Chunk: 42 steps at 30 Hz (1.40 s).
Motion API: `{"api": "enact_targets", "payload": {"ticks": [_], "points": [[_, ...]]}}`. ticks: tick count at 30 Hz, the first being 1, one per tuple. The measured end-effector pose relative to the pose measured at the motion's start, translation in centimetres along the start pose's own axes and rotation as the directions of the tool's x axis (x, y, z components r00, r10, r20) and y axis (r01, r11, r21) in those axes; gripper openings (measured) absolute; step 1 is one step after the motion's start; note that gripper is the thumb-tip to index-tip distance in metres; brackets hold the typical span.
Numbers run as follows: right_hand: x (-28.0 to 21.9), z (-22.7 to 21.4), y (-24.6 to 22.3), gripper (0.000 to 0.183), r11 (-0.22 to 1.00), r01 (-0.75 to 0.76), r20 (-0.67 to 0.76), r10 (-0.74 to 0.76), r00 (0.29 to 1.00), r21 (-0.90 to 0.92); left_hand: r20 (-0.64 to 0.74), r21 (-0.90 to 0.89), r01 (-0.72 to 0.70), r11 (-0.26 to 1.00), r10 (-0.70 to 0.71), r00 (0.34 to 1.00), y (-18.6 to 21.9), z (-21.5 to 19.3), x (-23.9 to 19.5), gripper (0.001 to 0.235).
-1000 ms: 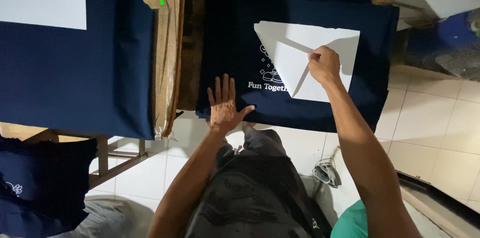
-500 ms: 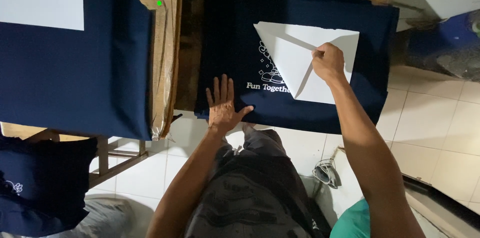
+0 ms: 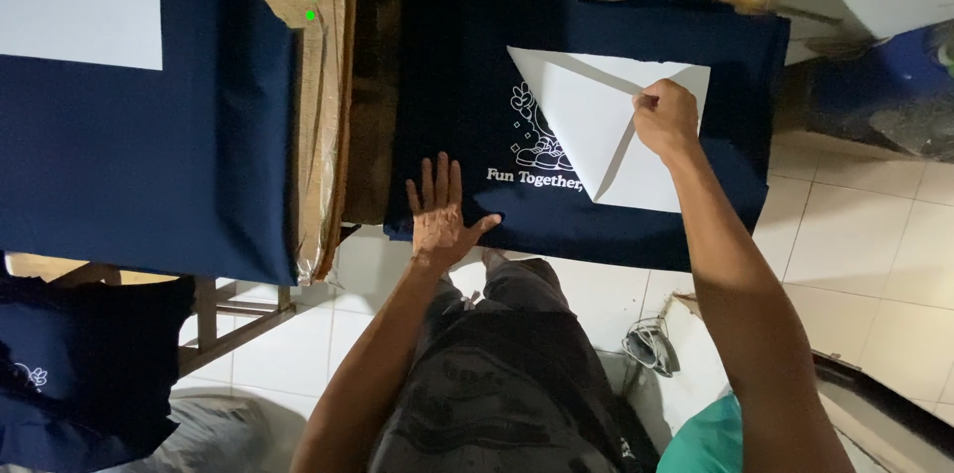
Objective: A person uses a heat press machine to apply a design to a t-shirt and then peels off the transfer paper.
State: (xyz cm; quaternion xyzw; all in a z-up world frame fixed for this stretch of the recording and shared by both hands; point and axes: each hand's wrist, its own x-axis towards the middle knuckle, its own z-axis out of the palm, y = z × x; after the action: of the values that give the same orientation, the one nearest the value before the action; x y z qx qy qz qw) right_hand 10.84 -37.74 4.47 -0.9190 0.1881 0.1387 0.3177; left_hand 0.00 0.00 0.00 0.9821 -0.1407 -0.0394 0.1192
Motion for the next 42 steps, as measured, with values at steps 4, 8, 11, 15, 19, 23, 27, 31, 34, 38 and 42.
{"api": "enact_targets", "payload": {"ticks": [4, 8, 11, 15, 19, 23, 27, 31, 34, 38, 42], "points": [[0.0, -0.6, -0.1, 0.031, 1.000, -0.011, -0.028, 0.012, 1.000, 0.028, -0.015, 0.000, -0.005, 1.000, 0.005, 1.000, 0.0, 0.0, 0.0, 0.121], [2.1, 0.2, 3.6, 0.031, 0.996, 0.047, -0.089, -0.041, 0.995, 0.069, -0.020, -0.015, -0.006, 1.000, 0.005, 1.000, -0.1, 0.2, 0.0, 0.123], [0.8, -1.2, 2.0, 0.028, 0.999, 0.011, -0.085, -0.006, 0.996, 0.051, -0.010, 0.002, -0.001, 1.000, 0.001, 1.000, 0.0, 0.2, 0.0, 0.122], [0.8, -1.1, 3.1, 0.030, 0.994, 0.035, -0.104, -0.025, 0.994, 0.103, -0.020, 0.006, -0.011, 1.000, 0.011, 1.000, 0.0, 0.3, 0.0, 0.120], [1.7, -0.6, 4.8, 0.030, 0.995, 0.013, -0.131, 0.000, 0.991, 0.096, -0.002, 0.019, -0.001, 1.000, 0.001, 1.000, -0.1, 0.5, 0.0, 0.123], [2.1, -0.8, 6.2, 0.028, 0.996, 0.021, -0.156, -0.008, 0.988, 0.082, 0.009, 0.013, 0.006, 1.000, -0.006, 1.000, 0.1, 0.2, 0.1, 0.122], [1.8, -1.8, 6.3, 0.027, 0.998, 0.067, -0.180, -0.066, 0.981, 0.001, 0.022, 0.025, 0.009, 1.000, -0.010, 1.000, 0.1, 0.3, 0.0, 0.123], [3.0, -1.8, 8.5, 0.026, 0.999, 0.037, -0.182, -0.038, 0.983, -0.013, 0.049, 0.021, 0.034, 0.999, -0.035, 0.998, 0.4, 0.0, 0.1, 0.123], [3.4, -2.1, 9.5, 0.027, 0.999, 0.040, -0.193, -0.041, 0.980, -0.011, 0.063, 0.003, 0.038, 0.999, -0.038, 0.997, 0.5, -0.6, 0.2, 0.123], [2.4, -3.3, 9.0, 0.026, 0.999, 0.033, -0.223, -0.034, 0.974, -0.007, 0.079, 0.008, 0.035, 0.999, -0.036, 0.996, 0.6, -0.8, 0.2, 0.123], [2.5, -4.2, 9.6, 0.031, 0.999, 0.028, -0.214, -0.018, 0.977, 0.042, 0.055, 0.033, 0.033, 0.999, -0.034, 0.998, 0.6, -0.7, 0.3, 0.123]]}}
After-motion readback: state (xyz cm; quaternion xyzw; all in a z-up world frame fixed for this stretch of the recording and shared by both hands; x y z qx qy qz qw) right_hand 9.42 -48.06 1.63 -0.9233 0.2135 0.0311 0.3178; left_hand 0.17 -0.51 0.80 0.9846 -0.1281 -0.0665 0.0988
